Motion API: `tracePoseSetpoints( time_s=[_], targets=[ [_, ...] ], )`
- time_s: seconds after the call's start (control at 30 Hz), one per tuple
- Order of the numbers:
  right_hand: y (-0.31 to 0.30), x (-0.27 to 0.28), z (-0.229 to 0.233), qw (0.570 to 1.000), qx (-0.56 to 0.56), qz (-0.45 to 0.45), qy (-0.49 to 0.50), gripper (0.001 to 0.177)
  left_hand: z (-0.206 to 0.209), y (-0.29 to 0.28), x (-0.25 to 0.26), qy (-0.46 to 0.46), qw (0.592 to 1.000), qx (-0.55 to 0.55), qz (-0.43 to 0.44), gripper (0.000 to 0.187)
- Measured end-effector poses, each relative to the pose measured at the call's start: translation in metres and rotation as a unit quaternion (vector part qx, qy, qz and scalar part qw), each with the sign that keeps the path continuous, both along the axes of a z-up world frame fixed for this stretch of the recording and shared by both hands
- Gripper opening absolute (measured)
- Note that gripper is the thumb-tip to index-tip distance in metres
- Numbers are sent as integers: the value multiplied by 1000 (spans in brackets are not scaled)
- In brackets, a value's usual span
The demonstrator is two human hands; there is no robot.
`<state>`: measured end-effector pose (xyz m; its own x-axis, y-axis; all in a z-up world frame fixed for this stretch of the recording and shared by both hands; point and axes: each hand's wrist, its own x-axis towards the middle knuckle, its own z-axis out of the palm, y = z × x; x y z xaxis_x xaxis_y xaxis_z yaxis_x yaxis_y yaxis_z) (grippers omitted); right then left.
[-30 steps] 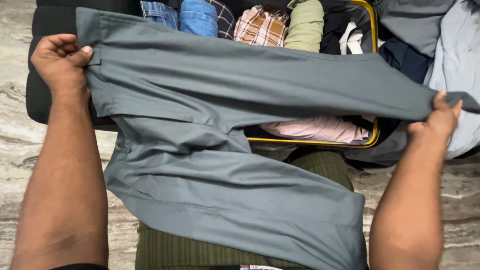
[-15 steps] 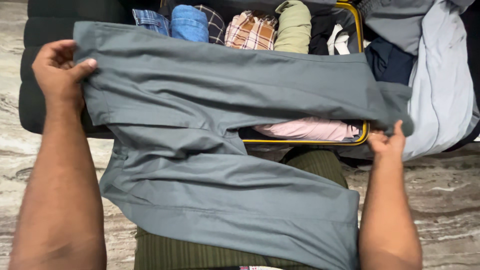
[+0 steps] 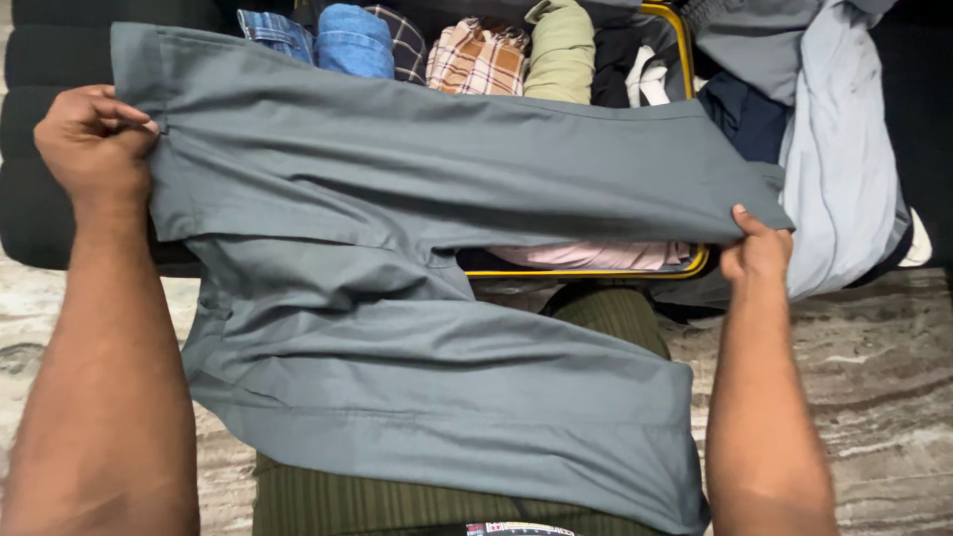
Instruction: The person buttons a pair of grey pants, spreads them out, folds them in half lengthwise, and then rolls them tightly by hand before placing them into a suitcase.
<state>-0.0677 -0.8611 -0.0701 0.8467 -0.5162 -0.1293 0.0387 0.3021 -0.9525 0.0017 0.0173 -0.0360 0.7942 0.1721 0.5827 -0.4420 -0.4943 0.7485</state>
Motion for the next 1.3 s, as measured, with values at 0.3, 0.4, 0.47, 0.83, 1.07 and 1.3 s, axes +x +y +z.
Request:
tracePoseSetpoints(
  time_s=[0.3, 0.4, 0.47, 0.83, 1.07, 1.3],
  targets=[
    [-9, -20, -19, 979, 88, 76, 168, 46, 90, -160, -49, -41, 881, 448, 145, 43],
    [-24, -30, -40, 979, 64, 44, 187, 35, 95, -252, -69, 113, 886, 448, -25, 28],
    [-27, -27, -53, 980, 96, 8, 172, 29, 88, -304, -88, 19, 882, 453, -129, 19],
    [-10, -58, -68, 939, 308, -31, 149, 22, 47, -332, -102, 214, 895, 349, -177, 15],
    [18, -178, -14, 967, -60, 184, 168, 54, 52, -329, -132, 133, 922, 332, -145, 23],
    [28, -281, -63, 937, -148, 245, 200, 49, 70, -324, -137, 88, 903, 356, -223, 56]
  ],
)
